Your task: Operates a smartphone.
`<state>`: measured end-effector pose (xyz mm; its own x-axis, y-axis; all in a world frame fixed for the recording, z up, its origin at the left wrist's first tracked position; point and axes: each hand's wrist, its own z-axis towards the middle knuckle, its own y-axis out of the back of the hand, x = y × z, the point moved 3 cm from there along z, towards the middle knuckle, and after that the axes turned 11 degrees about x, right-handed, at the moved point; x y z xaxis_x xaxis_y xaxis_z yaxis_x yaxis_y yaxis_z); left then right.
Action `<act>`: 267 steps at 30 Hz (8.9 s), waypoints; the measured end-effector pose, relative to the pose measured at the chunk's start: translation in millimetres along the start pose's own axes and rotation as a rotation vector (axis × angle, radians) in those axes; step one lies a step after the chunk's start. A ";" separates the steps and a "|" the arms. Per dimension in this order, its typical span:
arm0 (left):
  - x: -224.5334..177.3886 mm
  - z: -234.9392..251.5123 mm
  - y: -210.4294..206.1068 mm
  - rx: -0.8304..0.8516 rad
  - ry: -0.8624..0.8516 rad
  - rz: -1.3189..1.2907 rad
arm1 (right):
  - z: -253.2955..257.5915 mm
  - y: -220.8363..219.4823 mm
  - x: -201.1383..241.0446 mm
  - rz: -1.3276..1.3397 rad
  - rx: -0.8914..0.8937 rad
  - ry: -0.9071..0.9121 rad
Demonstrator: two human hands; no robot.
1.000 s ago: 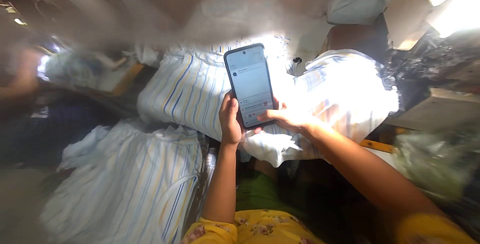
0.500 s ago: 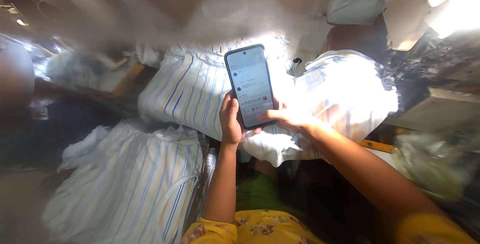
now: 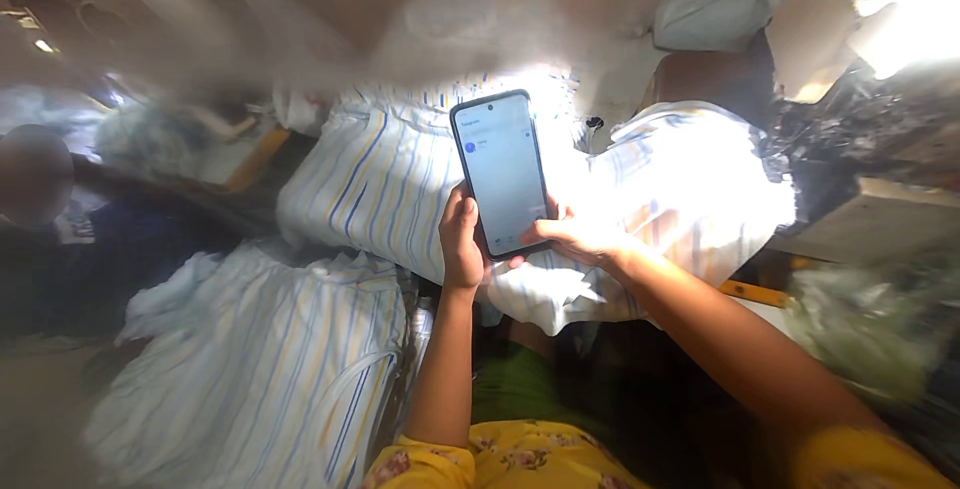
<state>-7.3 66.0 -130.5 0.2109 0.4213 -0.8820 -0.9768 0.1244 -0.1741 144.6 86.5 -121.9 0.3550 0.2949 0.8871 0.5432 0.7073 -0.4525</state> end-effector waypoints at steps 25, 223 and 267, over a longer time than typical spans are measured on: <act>-51.4 53.2 2.0 -0.240 -0.191 0.551 | 1.9 5.4 -0.4 0.037 0.039 0.034; 2.3 1.7 -3.8 0.004 -0.160 0.145 | -1.2 -0.2 0.1 0.003 0.036 0.026; 2.5 0.8 -3.1 -0.003 -0.124 0.105 | 1.7 2.0 -1.0 0.095 0.014 0.011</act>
<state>-3.7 67.3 -131.8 0.1106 0.5398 -0.8345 -0.9938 0.0710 -0.0858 144.0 88.8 -123.5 0.4128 0.3545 0.8390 0.4960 0.6851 -0.5335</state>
